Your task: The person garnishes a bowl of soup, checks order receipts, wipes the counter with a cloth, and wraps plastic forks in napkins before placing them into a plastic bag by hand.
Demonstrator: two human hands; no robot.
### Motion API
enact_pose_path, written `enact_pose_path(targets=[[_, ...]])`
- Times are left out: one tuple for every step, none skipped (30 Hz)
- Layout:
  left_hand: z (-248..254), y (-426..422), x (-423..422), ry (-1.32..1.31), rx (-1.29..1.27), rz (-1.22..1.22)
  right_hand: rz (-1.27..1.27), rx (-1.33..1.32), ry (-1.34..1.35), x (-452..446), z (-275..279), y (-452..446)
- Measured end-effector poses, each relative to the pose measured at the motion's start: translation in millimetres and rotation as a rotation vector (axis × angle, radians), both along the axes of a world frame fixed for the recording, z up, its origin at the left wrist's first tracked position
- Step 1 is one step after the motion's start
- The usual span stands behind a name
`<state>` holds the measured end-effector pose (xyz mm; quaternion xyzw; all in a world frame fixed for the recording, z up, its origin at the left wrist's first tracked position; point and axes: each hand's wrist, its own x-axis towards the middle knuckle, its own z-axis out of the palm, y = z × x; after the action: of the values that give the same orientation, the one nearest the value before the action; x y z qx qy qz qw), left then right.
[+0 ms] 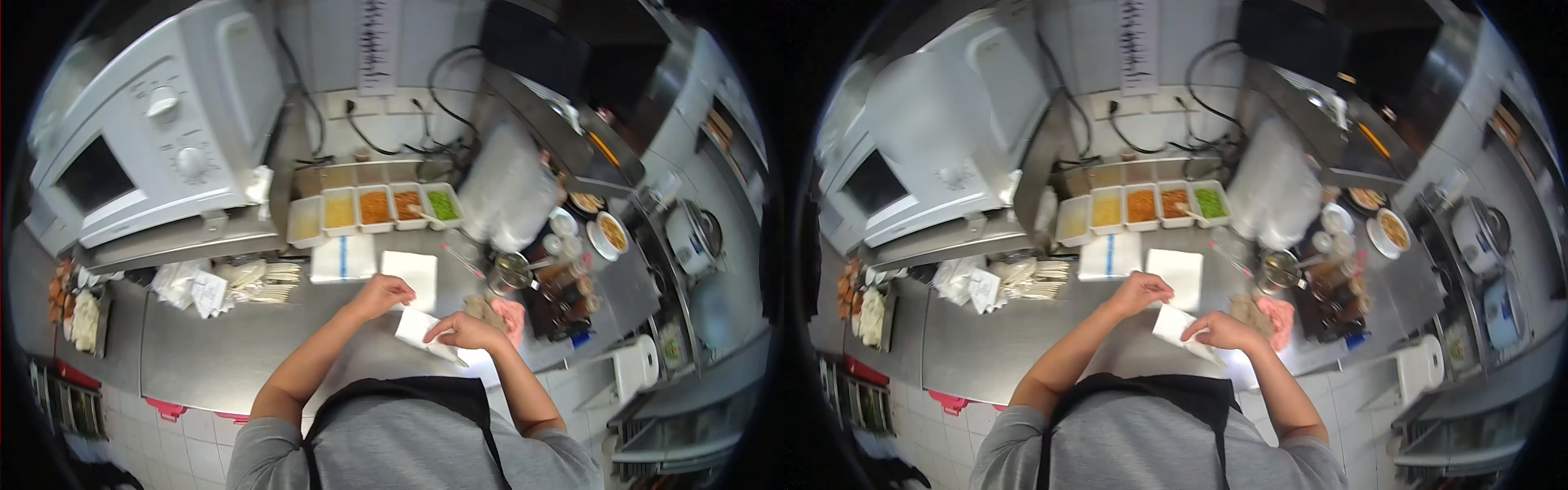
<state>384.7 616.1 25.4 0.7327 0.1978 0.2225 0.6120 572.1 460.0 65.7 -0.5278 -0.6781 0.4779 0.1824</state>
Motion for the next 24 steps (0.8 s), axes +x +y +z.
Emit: enact_pose_path(targets=[[-1.7, -4.0, 9.2, -0.017, 0.135, 0.015, 0.005, -0.052, 0.004, 6.0, 0.6, -15.8], [-2.9, -10.9, 23.1, -0.005, 0.302, -0.046, 0.011, -0.059, 0.069, 12.6, -3.4, -32.2], [-1.5, -19.8, 33.9, 0.004, 0.472, -0.096, 0.004, -0.065, 0.065, 18.7, 1.0, -50.2], [-6.5, -32.2, 48.2, -0.017, 0.576, -0.152, 0.009, -0.066, 0.061, 23.5, 11.8, -66.2], [-14.2, -48.2, 68.3, -0.034, 0.683, -0.198, 0.023, -0.064, 0.057, 28.6, 21.0, -78.4], [-23.0, -64.0, 87.1, -0.049, 0.792, -0.239, -0.023, -0.055, 0.082, 34.6, 23.7, -91.5], [-35.3, -80.1, 104.8, -0.034, 0.914, -0.195, -0.073, -0.06, 0.073, 40.2, 28.1, -104.1], [-48.1, -94.4, 121.2, -0.015, 1.037, -0.144, -0.116, -0.063, 0.062, 45.9, 33.4, -115.4], [-59.0, -103.1, 132.3, -0.017, 1.082, -0.115, -0.151, -0.064, 0.05, 51.5, 38.0, -124.8], [-64.2, -106.2, 140.4, -0.014, 1.128, -0.079, -0.201, -0.056, 0.065, 56.7, 39.3, -134.9], [-62.7, -104.5, 146.7, -0.009, 1.16, -0.118, -0.245, -0.047, 0.081, 61.0, 39.5, -144.2], [-61.0, -100.8, 151.0, 0.001, 1.192, -0.156, -0.278, -0.064, 0.082, 63.3, 44.2, -151.2], [-59.3, -96.7, 152.6, 0.014, 1.221, -0.199, -0.313, -0.081, 0.085, 66.3, 44.8, -156.5], [-59.0, -94.8, 154.2, 0.032, 1.198, -0.198, -0.333, -0.09, 0.144, 71.7, 37.7, -160.3], [-55.0, -94.7, 154.9, 0.046, 1.173, -0.202, -0.344, -0.109, 0.178, 72.9, 33.5, -161.9], [-51.7, -92.8, 152.8, 0.056, 1.149, -0.207, -0.36, -0.128, 0.209, 74.0, 31.9, -163.2], [-49.2, -90.5, 147.8, 0.076, 1.107, -0.181, -0.379, -0.144, 0.239, 75.0, 31.7, -162.4], [-36.2, -91.5, 139.0, 0.093, 1.066, -0.157, -0.359, -0.15, 0.259, 76.0, 31.8, -159.8], [-24.9, -91.4, 130.5, 0.107, 1.025, -0.134, -0.343, -0.146, 0.249, 77.7, 29.2, -157.5], [-17.5, -86.0, 120.4, 0.128, 0.98, -0.054, -0.329, -0.141, 0.239, 79.9, 25.8, -154.9], [-21.9, -71.0, 112.0, 0.08, 0.949, 0.108, -0.318, -0.134, 0.231, 81.3, 24.1, -151.5], [-34.0, -49.7, 102.5, 0.03, 0.915, 0.266, -0.316, -0.137, 0.228, 81.1, 24.5, -147.9], [-53.1, -21.1, 86.6, 0.026, 0.877, 0.47, -0.315, -0.141, 0.226, 79.7, 25.3, -144.6], [-52.8, 5.1, 64.7, 0.404, 0.775, 0.566, -0.314, -0.143, 0.224, 78.0, 25.9, -140.7]])
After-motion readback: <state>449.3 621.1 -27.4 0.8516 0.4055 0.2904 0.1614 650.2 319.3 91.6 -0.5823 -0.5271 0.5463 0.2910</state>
